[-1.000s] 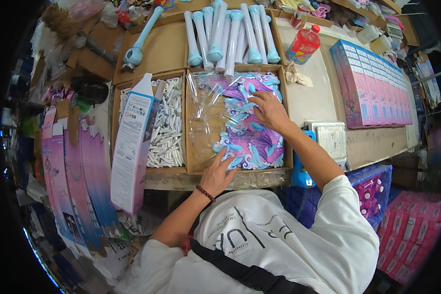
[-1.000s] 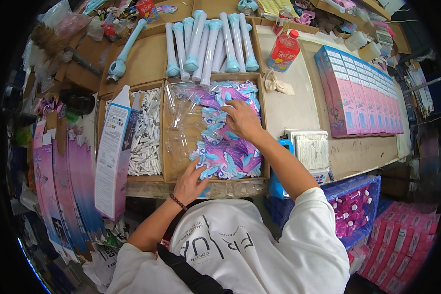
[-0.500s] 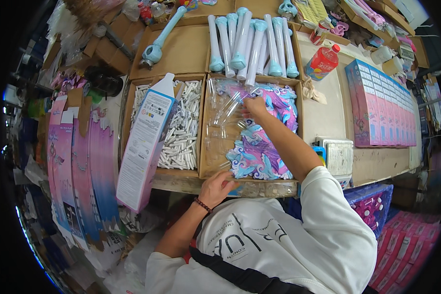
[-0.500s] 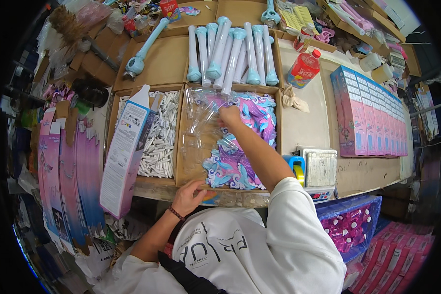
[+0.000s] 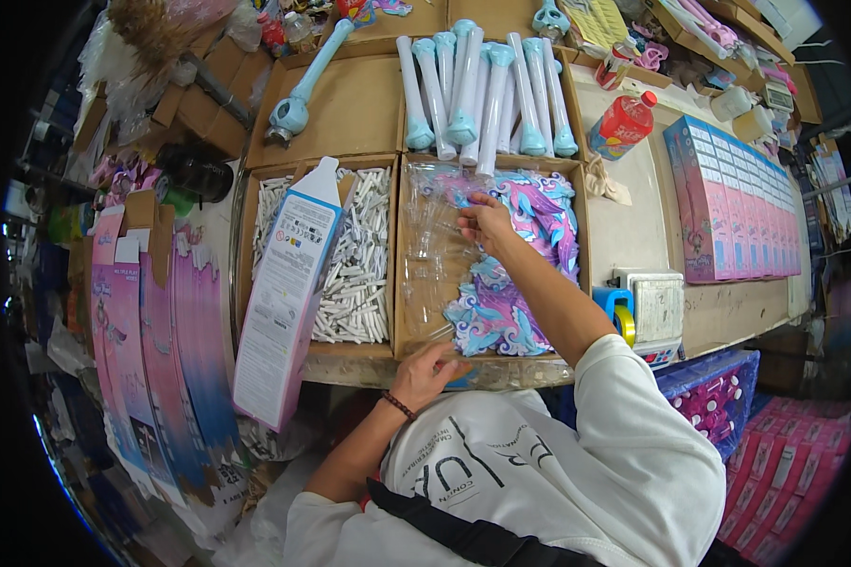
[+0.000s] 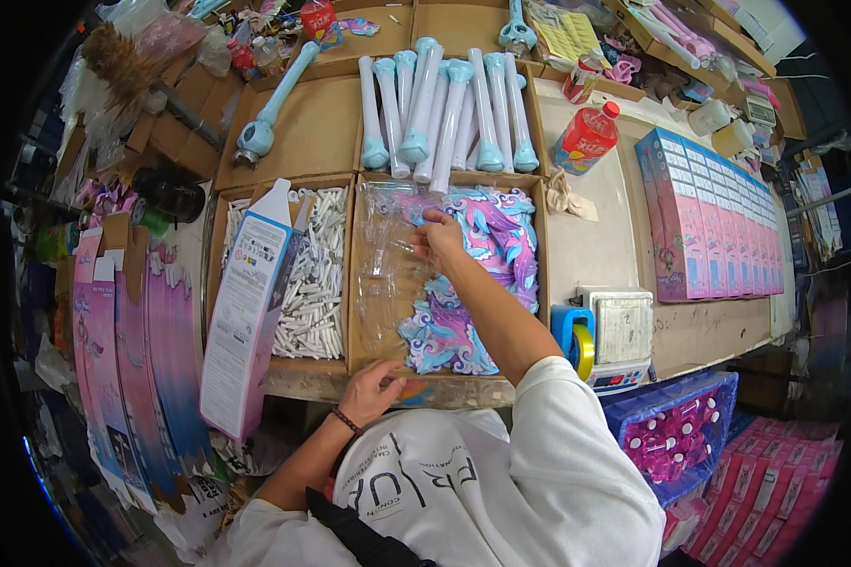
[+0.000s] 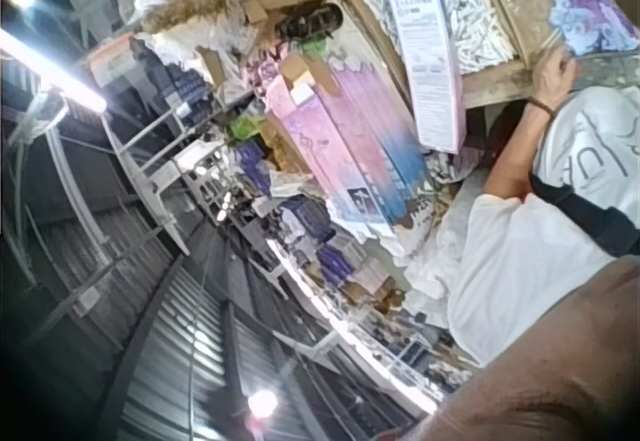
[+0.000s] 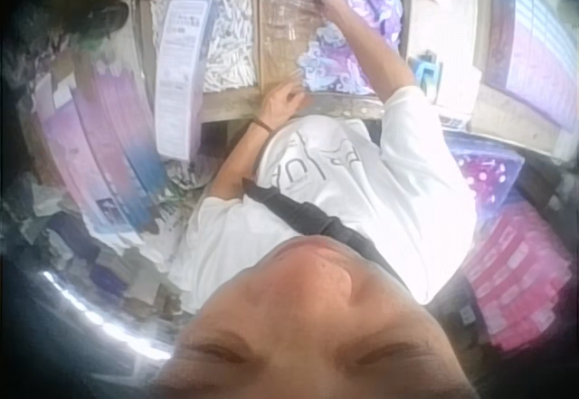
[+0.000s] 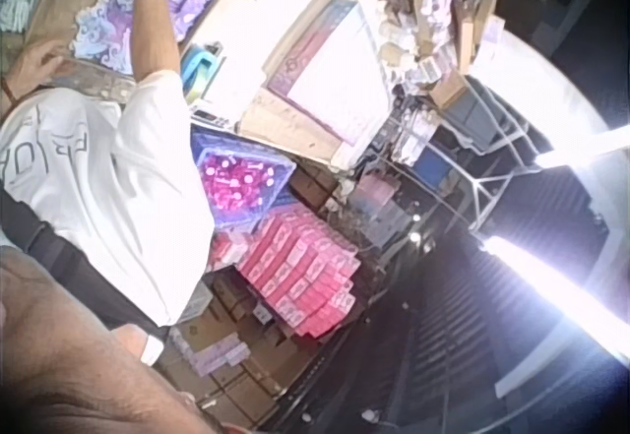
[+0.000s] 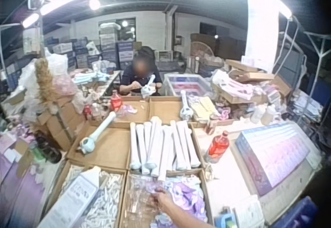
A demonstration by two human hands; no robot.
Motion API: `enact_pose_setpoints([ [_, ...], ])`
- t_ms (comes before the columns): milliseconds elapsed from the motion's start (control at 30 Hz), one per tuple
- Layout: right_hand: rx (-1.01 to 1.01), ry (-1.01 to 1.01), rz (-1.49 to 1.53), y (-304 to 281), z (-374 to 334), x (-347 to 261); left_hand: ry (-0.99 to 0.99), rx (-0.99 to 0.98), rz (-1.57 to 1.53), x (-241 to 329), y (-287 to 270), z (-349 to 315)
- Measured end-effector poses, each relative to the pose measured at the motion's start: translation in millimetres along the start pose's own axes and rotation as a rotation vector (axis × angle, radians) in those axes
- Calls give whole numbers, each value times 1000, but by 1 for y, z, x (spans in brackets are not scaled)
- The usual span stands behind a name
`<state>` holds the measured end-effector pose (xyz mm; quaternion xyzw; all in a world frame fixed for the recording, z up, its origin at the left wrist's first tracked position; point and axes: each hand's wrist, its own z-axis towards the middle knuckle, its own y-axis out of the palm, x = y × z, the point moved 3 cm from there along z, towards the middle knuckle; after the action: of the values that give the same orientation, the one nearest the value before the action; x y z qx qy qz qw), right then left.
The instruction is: The person assembles bubble machines by placing a pink bottle, a blue perforated cap, and white sticks into a small box, then closes the box and stacks it. The person repeats this process with additional components from the table.
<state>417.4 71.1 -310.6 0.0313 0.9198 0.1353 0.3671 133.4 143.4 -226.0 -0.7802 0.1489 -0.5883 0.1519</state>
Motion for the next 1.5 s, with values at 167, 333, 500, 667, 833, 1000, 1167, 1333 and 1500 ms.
enact_pose_setpoints([
  [167,-12,-86,-192,11,-7,-2,3,-13,-20,1,-2,1],
  [333,-17,-379,-1110,9,-7,-13,-31,-19,-56,-1,-3,1],
  [500,82,-728,-1810,8,4,-16,-18,-5,-30,-1,-4,-1],
  [667,-46,-763,-2044,10,15,-23,-22,3,-33,-2,-3,-2],
  [833,-208,-827,-2251,12,7,-26,-35,-1,-16,-4,-1,-2],
  [1000,-380,-825,-2439,-17,-13,-37,-16,17,-43,-6,2,-2],
  [1167,-359,-790,-2502,-54,-32,-53,-30,6,-50,-12,7,2],
  [1333,-285,-817,-2488,-73,-41,-68,-10,1,20,-15,8,5],
  [1500,-292,-868,-2433,-78,-52,-81,-48,5,16,-13,7,3],
])
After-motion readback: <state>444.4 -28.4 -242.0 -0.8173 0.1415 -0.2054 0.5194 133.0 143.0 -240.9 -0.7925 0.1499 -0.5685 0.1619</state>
